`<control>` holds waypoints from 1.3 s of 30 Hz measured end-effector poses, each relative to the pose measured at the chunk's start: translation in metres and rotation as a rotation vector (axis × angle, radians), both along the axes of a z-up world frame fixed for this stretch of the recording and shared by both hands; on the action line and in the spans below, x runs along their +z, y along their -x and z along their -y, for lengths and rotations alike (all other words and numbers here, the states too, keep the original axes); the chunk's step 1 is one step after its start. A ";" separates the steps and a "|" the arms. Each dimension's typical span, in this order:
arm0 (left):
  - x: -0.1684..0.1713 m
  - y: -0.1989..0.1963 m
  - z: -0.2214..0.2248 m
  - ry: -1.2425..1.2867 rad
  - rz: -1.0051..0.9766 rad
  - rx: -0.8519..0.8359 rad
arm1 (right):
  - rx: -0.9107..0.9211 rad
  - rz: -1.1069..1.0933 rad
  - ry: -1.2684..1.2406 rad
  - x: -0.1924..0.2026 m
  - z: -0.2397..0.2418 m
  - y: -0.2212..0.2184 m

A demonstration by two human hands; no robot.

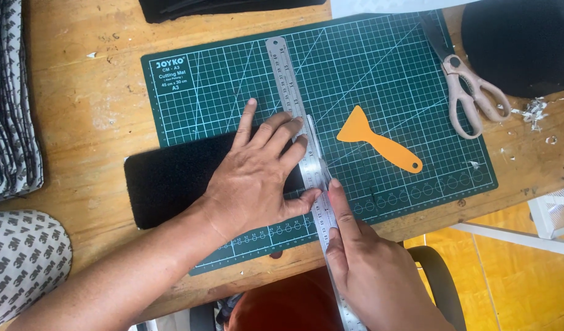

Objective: Applying double-sided adhesive tape to a material strip, smoothing it with a scraper, and cutting it to size using a ruler and utility knife

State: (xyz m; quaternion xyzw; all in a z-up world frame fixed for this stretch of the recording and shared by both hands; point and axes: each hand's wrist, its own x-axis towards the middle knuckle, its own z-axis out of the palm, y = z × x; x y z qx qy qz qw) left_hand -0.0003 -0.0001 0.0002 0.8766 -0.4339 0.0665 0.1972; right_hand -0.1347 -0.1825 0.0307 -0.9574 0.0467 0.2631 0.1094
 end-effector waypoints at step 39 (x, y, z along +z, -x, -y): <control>0.007 0.004 -0.003 0.089 -0.052 0.019 | -0.019 0.582 0.083 -0.005 0.051 -0.069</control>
